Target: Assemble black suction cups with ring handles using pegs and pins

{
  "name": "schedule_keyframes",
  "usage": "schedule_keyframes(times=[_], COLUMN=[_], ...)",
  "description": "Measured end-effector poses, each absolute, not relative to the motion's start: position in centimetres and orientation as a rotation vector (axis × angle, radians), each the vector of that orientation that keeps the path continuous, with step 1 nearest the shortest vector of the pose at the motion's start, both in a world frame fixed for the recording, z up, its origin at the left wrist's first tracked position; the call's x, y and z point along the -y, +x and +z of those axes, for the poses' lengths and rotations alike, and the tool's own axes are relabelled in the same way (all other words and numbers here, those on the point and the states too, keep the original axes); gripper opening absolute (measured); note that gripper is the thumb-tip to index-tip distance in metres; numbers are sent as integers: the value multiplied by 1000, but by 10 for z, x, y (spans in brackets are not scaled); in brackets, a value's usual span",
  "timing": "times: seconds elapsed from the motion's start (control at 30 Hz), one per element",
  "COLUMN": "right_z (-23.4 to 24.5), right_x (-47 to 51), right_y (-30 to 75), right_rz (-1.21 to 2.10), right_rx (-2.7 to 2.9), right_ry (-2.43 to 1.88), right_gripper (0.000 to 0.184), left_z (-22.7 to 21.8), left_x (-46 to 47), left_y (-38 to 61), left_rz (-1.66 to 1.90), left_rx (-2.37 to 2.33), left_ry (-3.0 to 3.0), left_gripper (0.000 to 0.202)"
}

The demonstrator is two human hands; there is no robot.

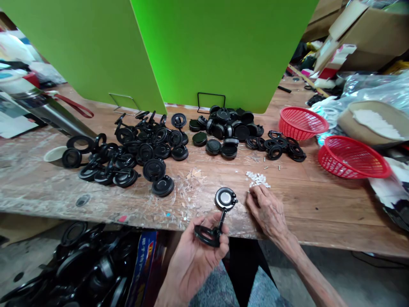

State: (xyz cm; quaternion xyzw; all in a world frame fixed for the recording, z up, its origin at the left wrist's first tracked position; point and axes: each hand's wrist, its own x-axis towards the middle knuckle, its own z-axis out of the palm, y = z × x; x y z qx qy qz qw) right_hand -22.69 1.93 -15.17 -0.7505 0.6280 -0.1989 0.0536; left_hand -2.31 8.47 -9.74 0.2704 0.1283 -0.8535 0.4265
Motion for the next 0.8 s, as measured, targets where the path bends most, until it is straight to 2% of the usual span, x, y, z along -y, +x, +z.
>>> schedule_keyframes(times=[0.13,0.27,0.4,0.8], right_z=[-135,-105,-90,-99], right_x=[-28,-42,-49,-45], right_y=[-226,-212,-197,-197], right_rz=[-816,-849,-841,-613], right_rx=[-1646,-1370,-1254,-1163], right_ry=[-2071,-1847,-1751,-1651], right_gripper=[7,6,6,4], left_z=[-98,-96,-102,-104], left_x=[-84,-83,-85,-89], left_y=[-24,-27,-27,-26], left_rz=[-2147,-2132,-2161,-2069], left_rx=[-602,-635,-510,-40], left_ry=[502,492,523,821], left_gripper=[31,33,34,39])
